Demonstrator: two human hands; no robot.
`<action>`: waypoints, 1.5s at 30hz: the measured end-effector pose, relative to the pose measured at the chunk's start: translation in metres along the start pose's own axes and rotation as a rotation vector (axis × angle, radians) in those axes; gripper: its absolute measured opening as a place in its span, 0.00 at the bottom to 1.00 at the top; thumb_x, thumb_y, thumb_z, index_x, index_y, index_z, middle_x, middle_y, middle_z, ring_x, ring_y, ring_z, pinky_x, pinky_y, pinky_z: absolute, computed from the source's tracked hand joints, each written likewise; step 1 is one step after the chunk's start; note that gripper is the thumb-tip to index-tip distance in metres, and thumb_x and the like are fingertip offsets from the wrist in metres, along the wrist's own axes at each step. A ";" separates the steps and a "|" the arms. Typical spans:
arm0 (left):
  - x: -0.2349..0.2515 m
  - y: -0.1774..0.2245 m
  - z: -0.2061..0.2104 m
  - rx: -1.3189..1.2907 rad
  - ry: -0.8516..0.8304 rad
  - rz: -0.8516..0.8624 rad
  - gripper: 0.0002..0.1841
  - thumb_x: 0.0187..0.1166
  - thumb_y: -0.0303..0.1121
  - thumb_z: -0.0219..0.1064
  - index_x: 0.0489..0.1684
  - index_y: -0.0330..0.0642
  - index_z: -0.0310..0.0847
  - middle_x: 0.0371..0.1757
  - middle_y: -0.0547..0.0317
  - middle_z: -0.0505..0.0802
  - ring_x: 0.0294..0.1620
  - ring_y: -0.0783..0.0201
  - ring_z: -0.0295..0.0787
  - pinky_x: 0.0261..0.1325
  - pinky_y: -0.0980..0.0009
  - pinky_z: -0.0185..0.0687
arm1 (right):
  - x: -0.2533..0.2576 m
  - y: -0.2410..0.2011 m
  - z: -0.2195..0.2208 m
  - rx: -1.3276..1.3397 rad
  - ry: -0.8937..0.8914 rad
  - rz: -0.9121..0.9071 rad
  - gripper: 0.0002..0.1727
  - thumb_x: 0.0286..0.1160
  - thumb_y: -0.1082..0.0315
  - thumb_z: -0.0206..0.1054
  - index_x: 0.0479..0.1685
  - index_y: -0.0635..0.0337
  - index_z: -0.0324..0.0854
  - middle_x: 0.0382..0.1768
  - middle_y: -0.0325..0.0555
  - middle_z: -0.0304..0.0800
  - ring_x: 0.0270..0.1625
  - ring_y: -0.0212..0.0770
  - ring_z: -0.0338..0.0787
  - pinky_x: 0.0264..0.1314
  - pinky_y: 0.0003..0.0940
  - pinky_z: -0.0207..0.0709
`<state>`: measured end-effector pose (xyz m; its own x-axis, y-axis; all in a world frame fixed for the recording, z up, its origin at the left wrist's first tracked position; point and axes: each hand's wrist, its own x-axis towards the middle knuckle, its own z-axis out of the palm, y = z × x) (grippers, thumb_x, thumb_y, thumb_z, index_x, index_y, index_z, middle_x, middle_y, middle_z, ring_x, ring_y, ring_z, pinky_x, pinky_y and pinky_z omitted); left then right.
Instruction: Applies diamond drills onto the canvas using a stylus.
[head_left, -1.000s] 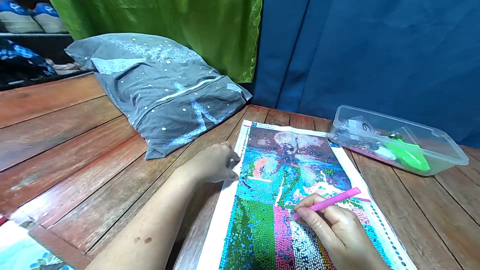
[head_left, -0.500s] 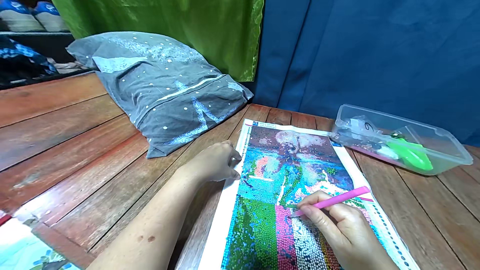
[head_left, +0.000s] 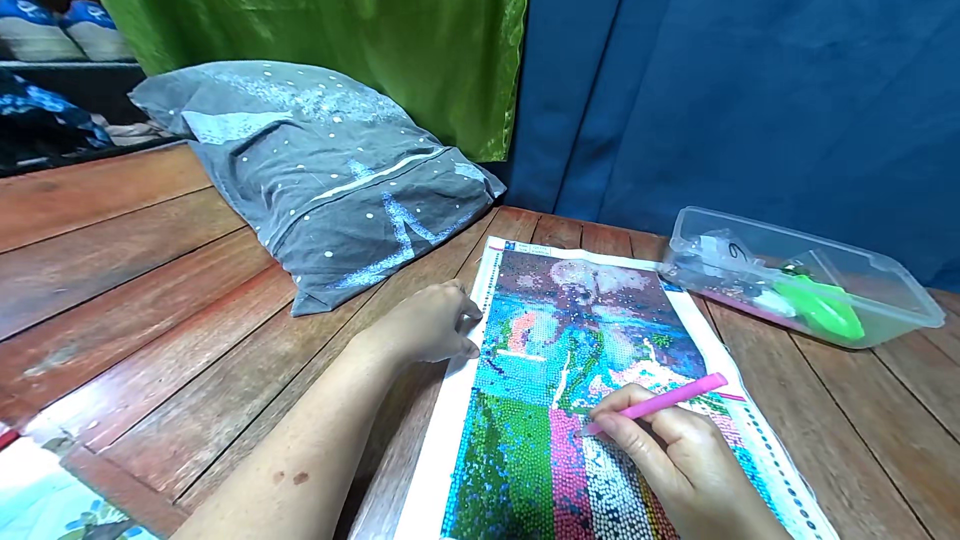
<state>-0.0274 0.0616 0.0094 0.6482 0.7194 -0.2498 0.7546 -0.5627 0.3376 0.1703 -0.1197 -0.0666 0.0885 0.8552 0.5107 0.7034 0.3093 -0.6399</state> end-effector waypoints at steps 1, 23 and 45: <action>0.000 0.000 0.000 0.001 0.001 0.001 0.25 0.75 0.37 0.78 0.71 0.39 0.84 0.70 0.45 0.83 0.64 0.51 0.83 0.69 0.53 0.77 | 0.000 0.000 0.000 0.003 0.001 0.002 0.17 0.84 0.58 0.59 0.36 0.60 0.87 0.27 0.36 0.88 0.31 0.15 0.82 0.38 0.08 0.73; 0.001 -0.001 0.002 0.003 0.019 0.017 0.25 0.74 0.37 0.79 0.70 0.39 0.85 0.69 0.45 0.84 0.64 0.50 0.83 0.70 0.53 0.76 | 0.000 0.001 0.003 0.024 -0.008 -0.019 0.17 0.85 0.58 0.59 0.36 0.59 0.87 0.28 0.35 0.87 0.32 0.15 0.82 0.38 0.08 0.73; 0.001 -0.003 0.002 -0.014 0.016 0.010 0.25 0.73 0.37 0.80 0.70 0.40 0.85 0.70 0.45 0.84 0.64 0.50 0.83 0.69 0.53 0.77 | -0.001 0.001 -0.005 0.072 -0.024 0.024 0.18 0.86 0.58 0.57 0.37 0.59 0.87 0.30 0.34 0.89 0.35 0.15 0.83 0.39 0.10 0.75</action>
<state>-0.0282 0.0635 0.0065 0.6541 0.7200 -0.2319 0.7464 -0.5645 0.3525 0.1744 -0.1226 -0.0645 0.0874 0.8723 0.4811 0.6489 0.3166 -0.6919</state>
